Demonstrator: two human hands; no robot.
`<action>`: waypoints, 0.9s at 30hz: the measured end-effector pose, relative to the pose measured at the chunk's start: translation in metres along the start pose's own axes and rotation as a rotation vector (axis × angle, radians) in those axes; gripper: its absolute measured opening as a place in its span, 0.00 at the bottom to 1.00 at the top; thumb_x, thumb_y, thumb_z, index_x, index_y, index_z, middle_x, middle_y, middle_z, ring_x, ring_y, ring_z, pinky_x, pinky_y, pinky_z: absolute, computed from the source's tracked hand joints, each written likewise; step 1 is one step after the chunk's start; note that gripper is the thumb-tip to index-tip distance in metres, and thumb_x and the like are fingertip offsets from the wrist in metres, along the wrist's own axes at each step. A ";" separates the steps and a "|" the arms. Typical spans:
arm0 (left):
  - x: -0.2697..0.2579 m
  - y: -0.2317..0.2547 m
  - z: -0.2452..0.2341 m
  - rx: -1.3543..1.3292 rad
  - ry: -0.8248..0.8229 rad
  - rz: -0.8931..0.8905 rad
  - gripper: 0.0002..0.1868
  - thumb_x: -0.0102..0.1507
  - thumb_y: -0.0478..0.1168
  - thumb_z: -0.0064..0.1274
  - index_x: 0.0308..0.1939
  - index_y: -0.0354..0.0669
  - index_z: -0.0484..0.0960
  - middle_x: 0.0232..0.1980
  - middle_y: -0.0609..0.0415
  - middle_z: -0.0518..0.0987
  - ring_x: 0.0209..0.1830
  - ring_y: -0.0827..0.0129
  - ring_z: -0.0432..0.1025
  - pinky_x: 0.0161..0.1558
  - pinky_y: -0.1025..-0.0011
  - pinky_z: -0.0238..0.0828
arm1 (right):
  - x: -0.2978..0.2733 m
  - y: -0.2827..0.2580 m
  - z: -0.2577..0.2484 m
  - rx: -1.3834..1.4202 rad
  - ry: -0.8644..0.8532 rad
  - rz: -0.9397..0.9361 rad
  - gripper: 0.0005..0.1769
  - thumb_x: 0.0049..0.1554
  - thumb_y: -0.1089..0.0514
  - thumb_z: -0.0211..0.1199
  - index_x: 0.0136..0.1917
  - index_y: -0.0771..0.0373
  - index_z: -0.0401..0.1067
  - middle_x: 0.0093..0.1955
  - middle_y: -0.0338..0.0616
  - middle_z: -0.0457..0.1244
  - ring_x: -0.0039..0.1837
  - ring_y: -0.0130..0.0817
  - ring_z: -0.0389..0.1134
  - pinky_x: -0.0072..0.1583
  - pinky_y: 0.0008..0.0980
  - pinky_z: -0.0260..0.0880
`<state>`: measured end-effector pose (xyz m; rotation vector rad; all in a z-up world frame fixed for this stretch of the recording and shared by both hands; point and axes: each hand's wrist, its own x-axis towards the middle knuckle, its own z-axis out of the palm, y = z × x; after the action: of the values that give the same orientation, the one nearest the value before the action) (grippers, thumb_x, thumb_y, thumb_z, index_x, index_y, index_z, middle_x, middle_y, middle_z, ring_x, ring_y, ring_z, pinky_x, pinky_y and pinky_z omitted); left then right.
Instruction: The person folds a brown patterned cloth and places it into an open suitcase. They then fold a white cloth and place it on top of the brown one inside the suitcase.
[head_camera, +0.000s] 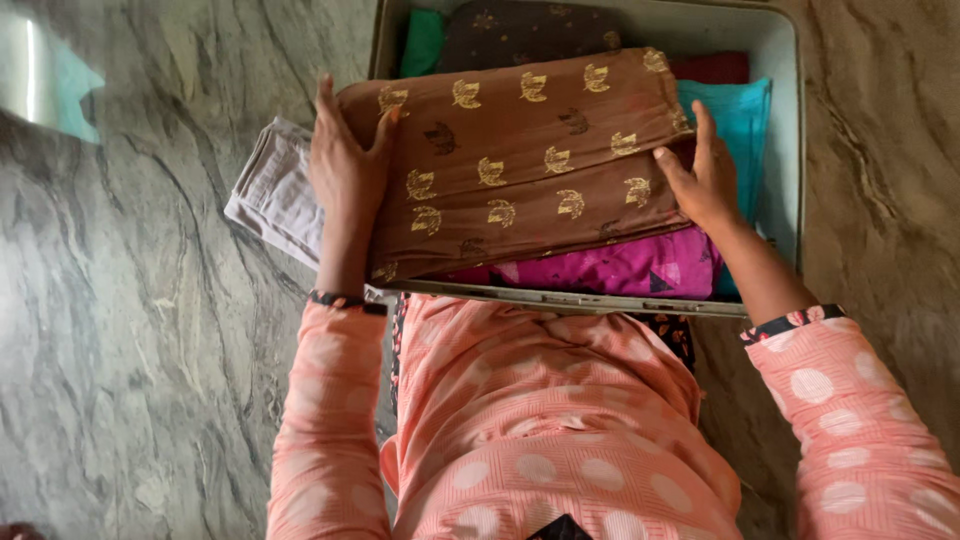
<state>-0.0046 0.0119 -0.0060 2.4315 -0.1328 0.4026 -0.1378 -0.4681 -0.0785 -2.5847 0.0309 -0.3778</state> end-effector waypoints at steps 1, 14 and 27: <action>-0.002 0.000 -0.003 -0.017 -0.003 -0.005 0.46 0.67 0.61 0.64 0.77 0.39 0.58 0.68 0.35 0.74 0.66 0.45 0.71 0.62 0.55 0.70 | 0.001 0.001 0.000 0.040 0.034 -0.016 0.47 0.73 0.40 0.62 0.87 0.69 0.45 0.83 0.68 0.53 0.81 0.60 0.55 0.77 0.48 0.57; -0.006 0.034 -0.044 -0.606 -0.045 -0.067 0.45 0.57 0.48 0.71 0.73 0.50 0.63 0.60 0.48 0.78 0.58 0.60 0.77 0.58 0.58 0.79 | 0.021 -0.033 -0.024 0.757 -0.084 0.414 0.45 0.58 0.50 0.75 0.78 0.67 0.55 0.64 0.40 0.66 0.65 0.27 0.68 0.65 0.29 0.69; -0.023 0.017 -0.042 -0.011 -0.268 -0.267 0.39 0.58 0.58 0.69 0.66 0.43 0.77 0.65 0.44 0.74 0.67 0.54 0.71 0.67 0.57 0.68 | 0.016 -0.041 -0.030 0.606 0.068 0.232 0.13 0.56 0.65 0.73 0.55 0.69 0.78 0.52 0.42 0.72 0.53 0.23 0.70 0.54 0.28 0.72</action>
<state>-0.0401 0.0248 0.0274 2.4395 0.0749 -0.0443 -0.1329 -0.4491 -0.0290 -1.9450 0.2061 -0.3264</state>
